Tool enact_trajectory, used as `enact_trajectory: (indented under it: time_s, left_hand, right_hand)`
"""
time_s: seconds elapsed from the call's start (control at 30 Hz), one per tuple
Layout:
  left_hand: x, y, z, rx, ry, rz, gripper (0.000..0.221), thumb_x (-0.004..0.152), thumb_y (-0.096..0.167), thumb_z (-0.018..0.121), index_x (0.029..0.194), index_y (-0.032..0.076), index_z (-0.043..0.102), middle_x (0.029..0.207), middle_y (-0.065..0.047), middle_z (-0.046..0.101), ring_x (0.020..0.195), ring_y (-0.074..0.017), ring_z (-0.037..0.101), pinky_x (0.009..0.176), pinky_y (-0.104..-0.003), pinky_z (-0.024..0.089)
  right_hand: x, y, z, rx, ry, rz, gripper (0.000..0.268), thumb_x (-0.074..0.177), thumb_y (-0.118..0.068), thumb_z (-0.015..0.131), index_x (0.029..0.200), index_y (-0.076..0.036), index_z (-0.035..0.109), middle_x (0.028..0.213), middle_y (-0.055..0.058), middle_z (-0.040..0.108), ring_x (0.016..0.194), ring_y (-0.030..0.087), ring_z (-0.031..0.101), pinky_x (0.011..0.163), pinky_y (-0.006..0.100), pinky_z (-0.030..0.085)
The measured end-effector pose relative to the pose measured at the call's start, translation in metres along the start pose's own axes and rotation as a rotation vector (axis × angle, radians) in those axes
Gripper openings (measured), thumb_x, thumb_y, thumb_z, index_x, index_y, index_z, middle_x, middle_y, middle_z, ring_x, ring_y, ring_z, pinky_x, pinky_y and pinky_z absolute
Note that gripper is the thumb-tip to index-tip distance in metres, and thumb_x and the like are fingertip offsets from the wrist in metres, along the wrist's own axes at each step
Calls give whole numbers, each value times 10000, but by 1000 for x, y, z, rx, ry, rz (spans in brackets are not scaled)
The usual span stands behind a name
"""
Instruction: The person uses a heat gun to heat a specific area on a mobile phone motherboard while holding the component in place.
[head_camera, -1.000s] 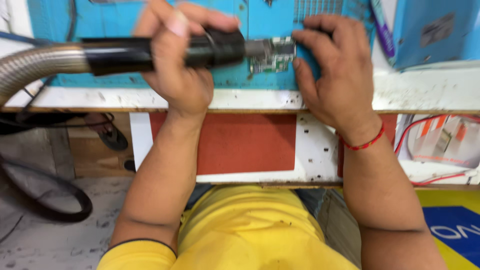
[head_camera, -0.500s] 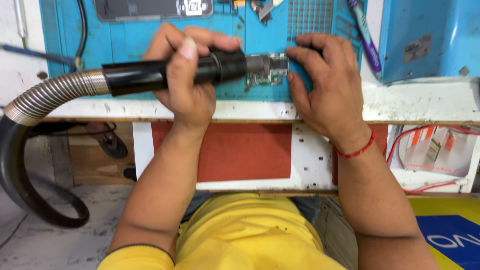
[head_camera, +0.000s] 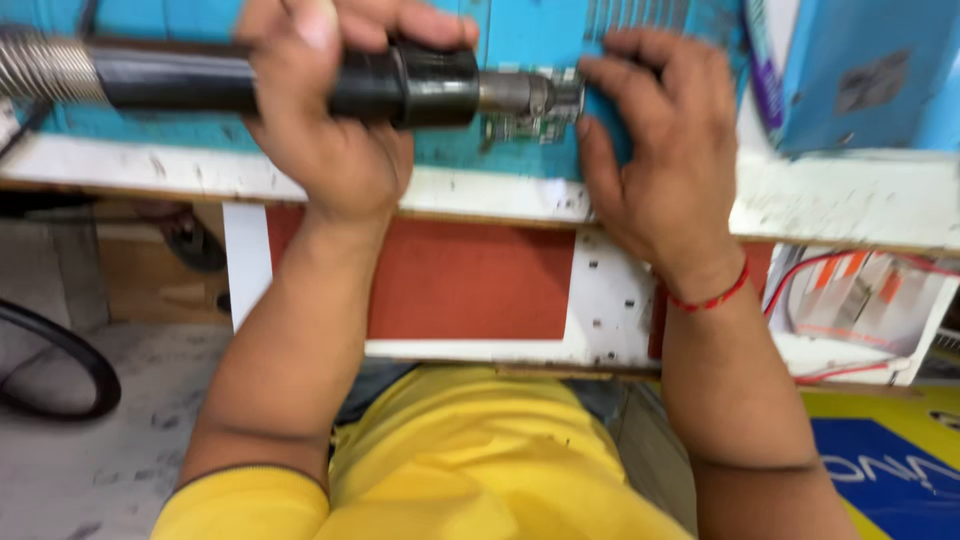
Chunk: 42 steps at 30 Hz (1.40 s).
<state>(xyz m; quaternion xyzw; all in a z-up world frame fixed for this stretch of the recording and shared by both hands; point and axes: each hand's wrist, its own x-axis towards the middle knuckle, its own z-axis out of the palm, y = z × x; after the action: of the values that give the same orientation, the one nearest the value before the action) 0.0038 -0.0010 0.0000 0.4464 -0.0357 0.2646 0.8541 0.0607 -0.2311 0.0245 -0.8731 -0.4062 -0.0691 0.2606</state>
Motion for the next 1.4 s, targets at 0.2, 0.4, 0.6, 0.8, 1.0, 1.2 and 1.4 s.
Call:
enact_trajectory:
  time_s: [0.2,0.4,0.6,0.8,1.0,1.2,1.4]
  left_hand:
    - [-6,2,-1,-40,-54,6,238,1092,206,414,997,54,571,933,-150,684,816,-303,705,811,-421,640]
    - [-8,-30,-29,11,2,188,208,1104,107,471,949,58,601,869,-25,599,789,-204,642,767,-352,585]
    - [-11,-39,-34,-23,83,192,168,1072,116,481,986,-20,530,859,-119,629,749,-267,665,745,-404,594]
    - [-8,-5,1,94,40,124,233,1081,188,466,955,-8,465,902,-289,704,791,-322,720,820,-402,609]
    - [-3,-3,-3,78,-4,94,210,1069,192,465,954,18,455,863,-270,709,759,-289,728,774,-378,621]
    - [0,4,1,205,7,137,200,1061,167,488,942,7,489,885,-258,718,780,-236,689,816,-340,594]
    - [-4,-1,-2,153,18,162,187,1075,168,487,955,27,466,884,-234,736,774,-197,694,801,-315,581]
  right_hand:
    - [-1,-2,-2,-18,8,-11,330,952,11,749,1265,-23,653,1295,131,560,1216,345,520,1071,448,437]
    - [-2,-3,-1,0,33,-17,333,931,16,730,1251,-24,648,1290,123,557,1217,341,510,1092,453,427]
    - [-1,-2,0,2,34,-7,319,915,12,745,1220,-21,659,1343,130,565,1251,360,515,1093,461,431]
    - [1,-7,-1,-18,10,46,310,941,-35,753,1242,-39,681,1356,123,594,1269,352,542,1130,448,447]
    - [2,-8,1,-31,2,57,347,923,-39,752,1265,-40,688,1347,146,611,1254,361,559,1099,454,456]
    - [7,-10,1,-16,14,71,333,920,-32,739,1249,-35,691,1347,156,615,1257,367,561,1099,449,461]
    - [1,-9,2,-52,-13,32,282,978,-20,731,1256,-19,679,1340,156,603,1302,370,537,1157,458,448]
